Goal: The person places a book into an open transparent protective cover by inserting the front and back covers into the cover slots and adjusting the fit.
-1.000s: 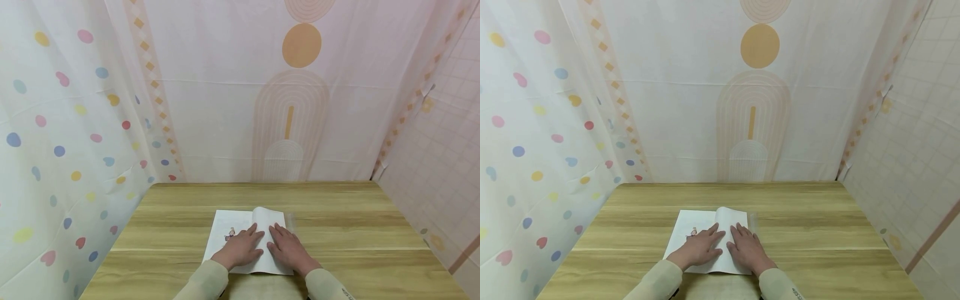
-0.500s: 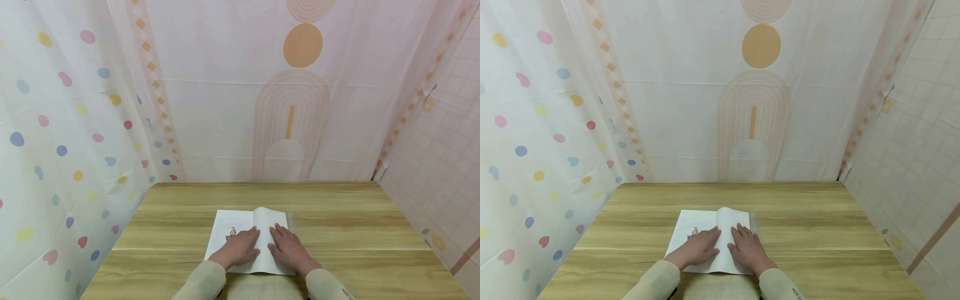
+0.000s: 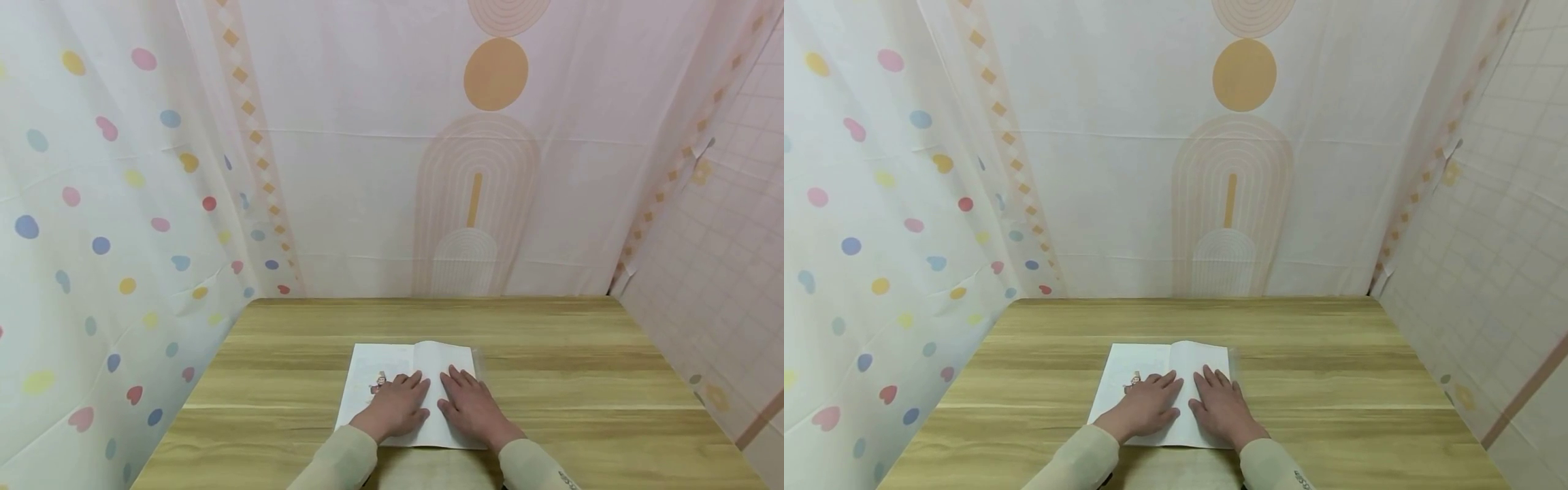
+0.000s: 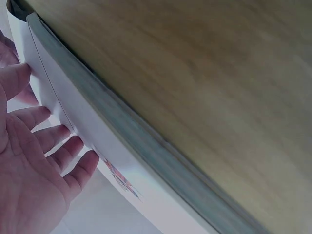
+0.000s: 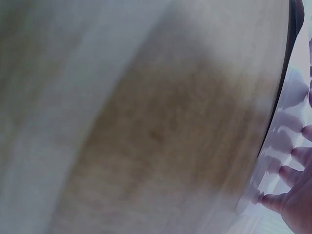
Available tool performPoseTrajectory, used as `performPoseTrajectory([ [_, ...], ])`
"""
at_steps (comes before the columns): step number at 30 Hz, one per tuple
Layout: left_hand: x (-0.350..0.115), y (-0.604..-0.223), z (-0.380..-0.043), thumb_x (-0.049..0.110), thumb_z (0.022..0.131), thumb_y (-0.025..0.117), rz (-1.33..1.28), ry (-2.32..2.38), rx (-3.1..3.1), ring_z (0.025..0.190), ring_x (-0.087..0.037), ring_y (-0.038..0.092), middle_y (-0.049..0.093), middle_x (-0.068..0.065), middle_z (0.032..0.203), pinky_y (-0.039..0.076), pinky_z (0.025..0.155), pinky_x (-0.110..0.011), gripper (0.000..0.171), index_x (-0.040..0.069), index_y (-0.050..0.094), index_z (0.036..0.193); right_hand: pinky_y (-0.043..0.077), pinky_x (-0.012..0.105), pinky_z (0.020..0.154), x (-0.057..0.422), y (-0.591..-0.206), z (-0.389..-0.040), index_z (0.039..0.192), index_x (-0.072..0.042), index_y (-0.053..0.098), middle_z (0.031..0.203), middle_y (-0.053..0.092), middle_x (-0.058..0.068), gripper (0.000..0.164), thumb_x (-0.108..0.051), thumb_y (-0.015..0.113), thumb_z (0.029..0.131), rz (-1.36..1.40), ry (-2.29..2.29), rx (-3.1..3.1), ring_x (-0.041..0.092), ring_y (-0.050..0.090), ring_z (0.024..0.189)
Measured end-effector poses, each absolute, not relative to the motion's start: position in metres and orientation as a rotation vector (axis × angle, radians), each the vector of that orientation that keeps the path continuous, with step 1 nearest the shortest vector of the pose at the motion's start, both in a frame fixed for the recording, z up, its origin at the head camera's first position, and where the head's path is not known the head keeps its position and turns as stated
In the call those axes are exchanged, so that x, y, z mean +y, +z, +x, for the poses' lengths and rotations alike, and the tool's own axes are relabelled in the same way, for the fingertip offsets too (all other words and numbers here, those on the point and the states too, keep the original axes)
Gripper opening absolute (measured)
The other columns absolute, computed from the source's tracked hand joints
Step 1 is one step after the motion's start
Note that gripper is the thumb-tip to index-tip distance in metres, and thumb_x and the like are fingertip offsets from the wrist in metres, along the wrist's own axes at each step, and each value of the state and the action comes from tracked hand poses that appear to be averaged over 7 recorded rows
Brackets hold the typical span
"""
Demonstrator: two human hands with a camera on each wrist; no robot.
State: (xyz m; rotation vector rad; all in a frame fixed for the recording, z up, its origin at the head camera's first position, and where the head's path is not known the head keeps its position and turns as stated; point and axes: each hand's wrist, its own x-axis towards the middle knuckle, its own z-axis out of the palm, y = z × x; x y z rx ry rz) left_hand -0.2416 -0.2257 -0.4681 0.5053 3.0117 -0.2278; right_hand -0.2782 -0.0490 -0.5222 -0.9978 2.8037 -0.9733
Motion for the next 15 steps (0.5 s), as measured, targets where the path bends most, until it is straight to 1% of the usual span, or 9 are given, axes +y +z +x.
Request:
performPoseTrajectory([
  [10, -0.2177, -0.4710, -0.2382, 0.041, 0.094, 0.050, 0.483, -0.357, 3.002, 0.127, -0.030, 0.042, 0.045, -0.011, 0.147, 0.044, 0.098, -0.052, 0.052, 0.022, 0.047, 0.142, 0.024, 0.072, 0.103, -0.0485, -0.5221, -0.2776, 0.140, -0.002, 0.046, 0.150, 0.037, 0.022, 0.052, -0.031, 0.050, 0.097, -0.990, -0.921, 2.808, 0.045, 0.028, 0.134],
  [15, -0.2152, -0.4745, -0.2376, 0.041, 0.095, 0.049, 0.488, -0.406, 2.990, 0.129, -0.030, 0.040, 0.042, -0.011, 0.148, 0.042, 0.099, -0.052, 0.051, 0.025, 0.046, 0.143, 0.023, 0.073, 0.103, -0.0491, -0.5252, -0.2774, 0.140, -0.005, 0.048, 0.150, 0.037, 0.020, 0.052, -0.033, 0.051, 0.096, -1.006, -0.867, 2.816, 0.046, 0.027, 0.134],
])
